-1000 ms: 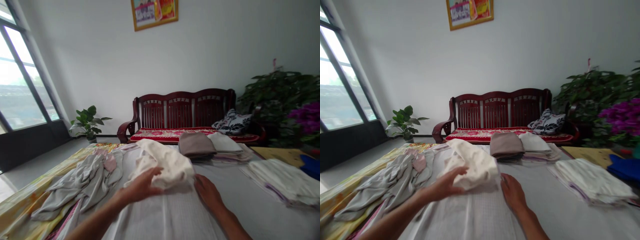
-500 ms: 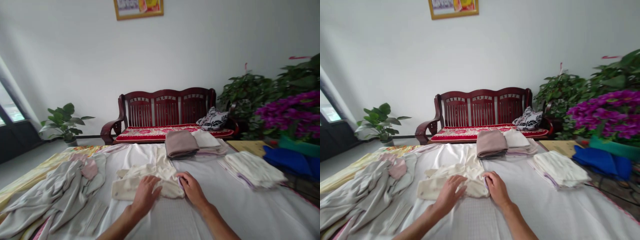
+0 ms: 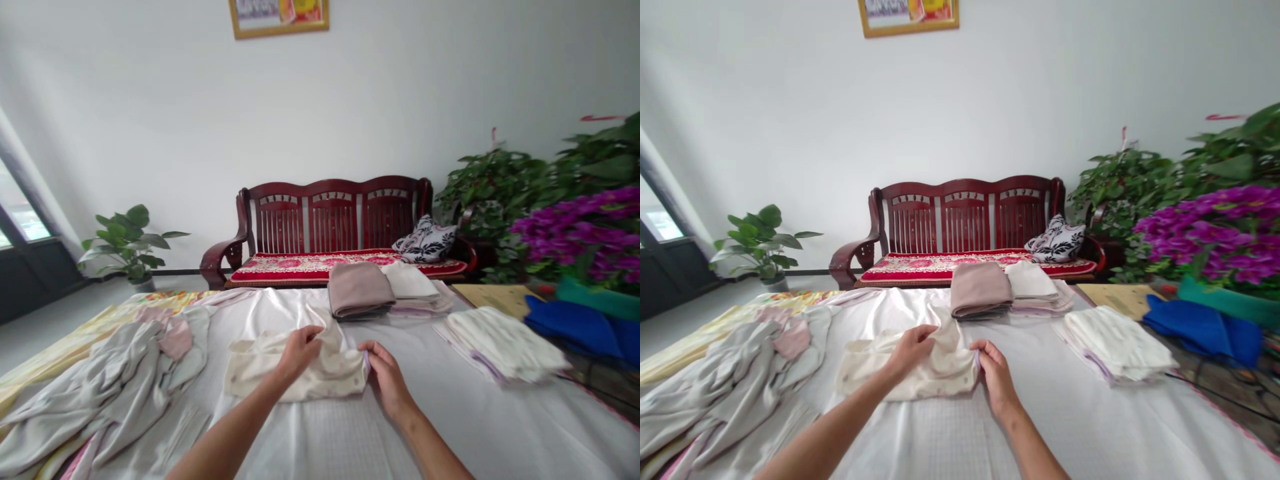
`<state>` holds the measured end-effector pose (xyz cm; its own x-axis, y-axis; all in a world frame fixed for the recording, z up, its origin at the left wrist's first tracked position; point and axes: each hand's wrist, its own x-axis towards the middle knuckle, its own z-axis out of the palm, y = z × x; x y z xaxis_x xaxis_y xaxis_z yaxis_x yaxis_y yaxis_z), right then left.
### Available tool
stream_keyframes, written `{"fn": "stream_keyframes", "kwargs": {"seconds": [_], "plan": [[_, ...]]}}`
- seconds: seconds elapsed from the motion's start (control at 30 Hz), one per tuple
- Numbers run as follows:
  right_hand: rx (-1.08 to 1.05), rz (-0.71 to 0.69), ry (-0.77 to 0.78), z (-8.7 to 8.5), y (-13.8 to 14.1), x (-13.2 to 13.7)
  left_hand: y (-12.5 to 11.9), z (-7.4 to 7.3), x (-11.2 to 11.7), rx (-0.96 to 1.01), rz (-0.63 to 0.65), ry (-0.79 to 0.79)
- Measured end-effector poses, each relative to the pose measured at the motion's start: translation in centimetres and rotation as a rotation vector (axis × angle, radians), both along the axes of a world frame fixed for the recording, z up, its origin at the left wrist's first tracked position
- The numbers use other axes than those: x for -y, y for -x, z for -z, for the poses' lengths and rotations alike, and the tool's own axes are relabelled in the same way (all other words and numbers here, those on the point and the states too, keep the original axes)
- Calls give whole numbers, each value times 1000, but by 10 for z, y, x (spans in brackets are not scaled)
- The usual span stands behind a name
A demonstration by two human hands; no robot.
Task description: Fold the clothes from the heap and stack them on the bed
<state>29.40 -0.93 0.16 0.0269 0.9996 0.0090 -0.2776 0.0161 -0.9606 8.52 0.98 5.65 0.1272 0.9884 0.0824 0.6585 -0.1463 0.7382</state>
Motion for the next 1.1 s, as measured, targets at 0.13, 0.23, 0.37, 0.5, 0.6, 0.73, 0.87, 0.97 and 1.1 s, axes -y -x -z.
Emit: {"fn": "stream_keyframes", "kwargs": {"seconds": [0.13, 0.23, 0.37, 0.5, 0.6, 0.73, 0.87, 0.97, 1.1], "plan": [[281, 54, -34, -6, -21, -4, -5, -7, 73, 172, 369, -68], [547, 13, -74, -17, -35, -1, -2, -11, 108, 102, 790, 195], [967, -98, -63, -36, -40, 13, 13, -15, 75, 93, 483, 195], [1323, -166, 58, -50, -33, 25, 37, -10, 3, -288, -5, -81], [1372, -167, 57, -45, -30, 27, 53, -2, -31, -463, -141, -39], [1085, -143, -105, -32, -30, 19, 71, -1, -40, -428, -109, 2], [554, -19, -207, -32, -34, 6, 94, -18, -22, -226, -116, -203], [231, 180, -138, -33, -35, -1, 115, -33, 5, 94, -82, -318], [79, 87, 62, -30, -34, -2, 129, -45, 43, -17, 286, -28]]}}
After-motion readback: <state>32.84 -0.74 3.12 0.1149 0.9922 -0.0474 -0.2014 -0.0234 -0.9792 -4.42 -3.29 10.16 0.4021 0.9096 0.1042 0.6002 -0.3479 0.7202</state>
